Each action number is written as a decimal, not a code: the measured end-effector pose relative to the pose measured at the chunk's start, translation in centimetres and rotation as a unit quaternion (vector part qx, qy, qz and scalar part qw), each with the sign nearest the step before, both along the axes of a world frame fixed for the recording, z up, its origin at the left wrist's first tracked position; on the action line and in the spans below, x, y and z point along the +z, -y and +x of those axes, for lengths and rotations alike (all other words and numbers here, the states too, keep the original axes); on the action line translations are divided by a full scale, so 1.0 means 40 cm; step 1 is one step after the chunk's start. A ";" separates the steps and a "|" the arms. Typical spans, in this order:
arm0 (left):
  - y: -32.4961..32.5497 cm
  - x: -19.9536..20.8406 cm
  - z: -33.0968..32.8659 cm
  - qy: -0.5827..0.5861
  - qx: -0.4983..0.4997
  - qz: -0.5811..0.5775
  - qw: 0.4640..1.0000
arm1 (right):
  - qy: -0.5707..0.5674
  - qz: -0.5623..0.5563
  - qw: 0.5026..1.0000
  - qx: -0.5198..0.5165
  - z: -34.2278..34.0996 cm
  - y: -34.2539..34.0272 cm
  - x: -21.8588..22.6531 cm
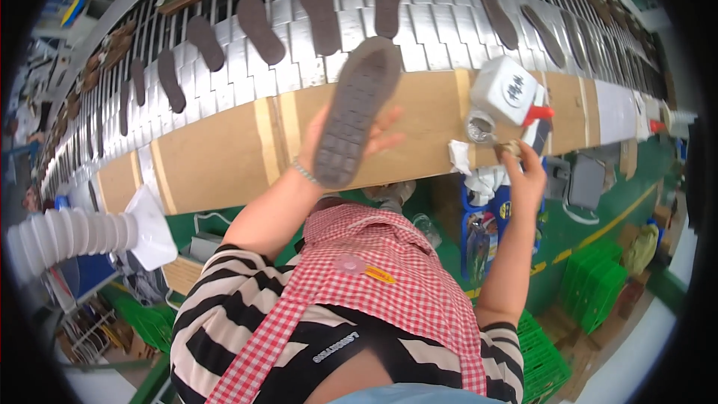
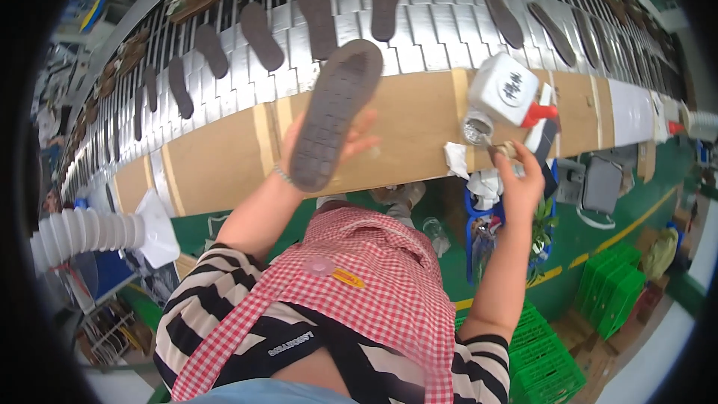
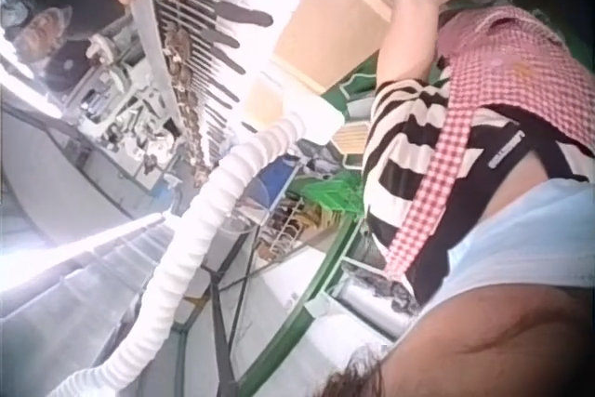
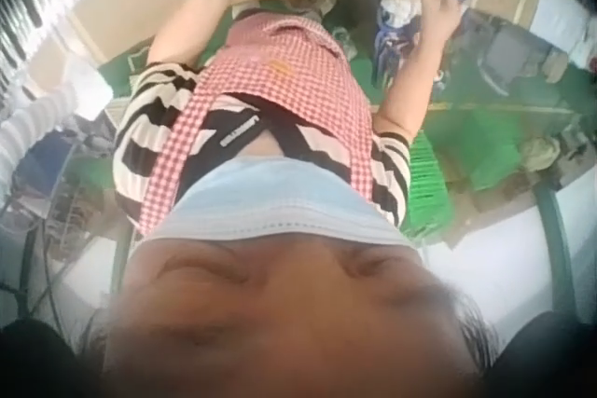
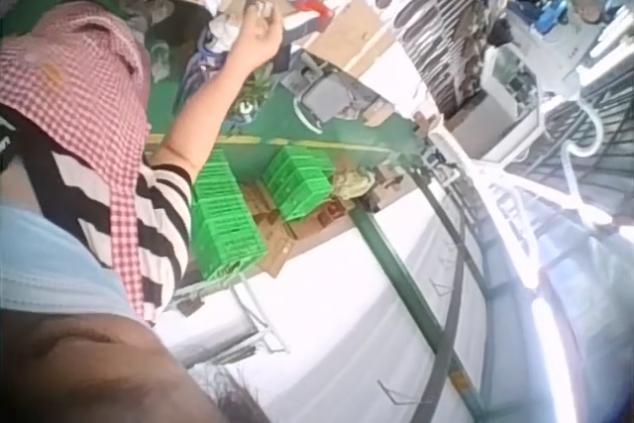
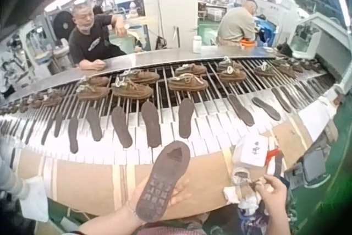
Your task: Apply glue or cement to shoe soles using a brush at a conveyor station.
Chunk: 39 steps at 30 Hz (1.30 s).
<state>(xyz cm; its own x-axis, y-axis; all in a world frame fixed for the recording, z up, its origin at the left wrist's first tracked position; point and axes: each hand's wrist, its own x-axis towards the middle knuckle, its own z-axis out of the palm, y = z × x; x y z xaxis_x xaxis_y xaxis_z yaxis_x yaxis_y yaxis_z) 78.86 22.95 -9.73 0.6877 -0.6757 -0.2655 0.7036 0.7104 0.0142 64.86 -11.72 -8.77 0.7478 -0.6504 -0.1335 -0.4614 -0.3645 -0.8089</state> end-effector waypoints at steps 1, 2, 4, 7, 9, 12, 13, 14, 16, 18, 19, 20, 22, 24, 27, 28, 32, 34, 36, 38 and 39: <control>0.025 0.024 -0.001 -0.010 -0.026 -0.018 0.999 | 0.056 0.060 0.997 0.007 -0.007 -0.020 0.050; 0.042 0.040 -0.006 -0.021 -0.054 -0.038 0.998 | 0.110 0.120 0.987 0.012 -0.005 -0.042 0.103; 0.068 0.044 -0.022 -0.002 -0.070 -0.061 0.996 | 0.169 0.074 0.981 0.056 0.021 -0.119 0.213; 0.099 0.068 -0.043 0.016 -0.107 -0.108 0.988 | 0.231 -0.071 0.956 0.168 0.057 -0.209 0.341; 0.110 0.085 -0.050 0.017 -0.124 -0.128 0.984 | 0.244 -0.198 0.909 0.275 0.088 -0.248 0.373; 0.119 0.098 -0.048 0.061 -0.157 -0.140 0.976 | 0.253 -0.290 0.860 0.336 0.115 -0.291 0.389; 0.119 0.091 -0.047 0.067 -0.167 -0.162 0.970 | 0.248 -0.302 0.849 0.355 0.119 -0.291 0.389; 0.120 0.089 -0.046 0.072 -0.176 -0.183 0.964 | 0.243 -0.314 0.838 0.374 0.123 -0.291 0.389; 0.132 0.133 -0.054 0.060 -0.162 -0.164 0.971 | 0.242 -0.325 0.837 0.367 0.132 -0.291 0.382; 0.141 0.161 -0.056 0.048 -0.150 -0.144 0.977 | 0.240 -0.335 0.837 0.359 0.136 -0.291 0.369; 0.142 0.166 -0.055 0.046 -0.153 -0.135 0.978 | 0.245 -0.328 0.841 0.354 0.136 -0.292 0.357; 0.142 0.167 -0.055 0.044 -0.156 -0.126 0.979 | 0.250 -0.321 0.845 0.348 0.135 -0.293 0.349; 0.137 0.131 -0.053 0.027 -0.155 -0.104 0.982 | 0.244 -0.313 0.836 0.380 0.122 -0.308 0.351; 0.137 0.100 -0.046 0.011 -0.153 -0.084 0.985 | 0.239 -0.305 0.825 0.411 0.107 -0.322 0.354; 0.140 0.110 -0.039 0.022 -0.176 -0.241 0.954 | 0.234 -0.250 0.820 0.458 0.100 -0.323 0.359; 0.144 0.142 -0.038 0.020 -0.177 -0.240 0.954 | 0.233 -0.249 0.822 0.457 0.103 -0.316 0.364; 0.155 0.173 -0.040 -0.007 -0.167 -0.073 0.983 | 0.247 -0.302 0.840 0.377 0.122 -0.309 0.357; 0.153 0.131 -0.034 0.002 -0.172 -0.147 0.974 | 0.233 -0.262 0.837 0.420 0.121 -0.321 0.361; 0.158 0.129 -0.028 0.011 -0.162 -0.182 0.970 | 0.227 -0.249 0.832 0.440 0.112 -0.331 0.363; 0.175 0.190 -0.024 0.006 -0.191 -0.032 0.981 | 0.226 -0.224 0.819 0.478 0.099 -0.336 0.361; 0.179 0.182 -0.022 0.024 -0.187 -0.049 0.981 | 0.220 -0.221 0.818 0.483 0.094 -0.341 0.361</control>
<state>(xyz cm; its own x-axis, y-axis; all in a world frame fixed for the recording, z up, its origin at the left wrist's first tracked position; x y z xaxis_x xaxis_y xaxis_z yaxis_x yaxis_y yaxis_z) 77.99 15.80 -2.45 0.3966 -0.9039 -0.1602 0.9156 0.4021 -0.0017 68.61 1.92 5.67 0.8539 0.3597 0.3761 0.5149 -0.6891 -0.5100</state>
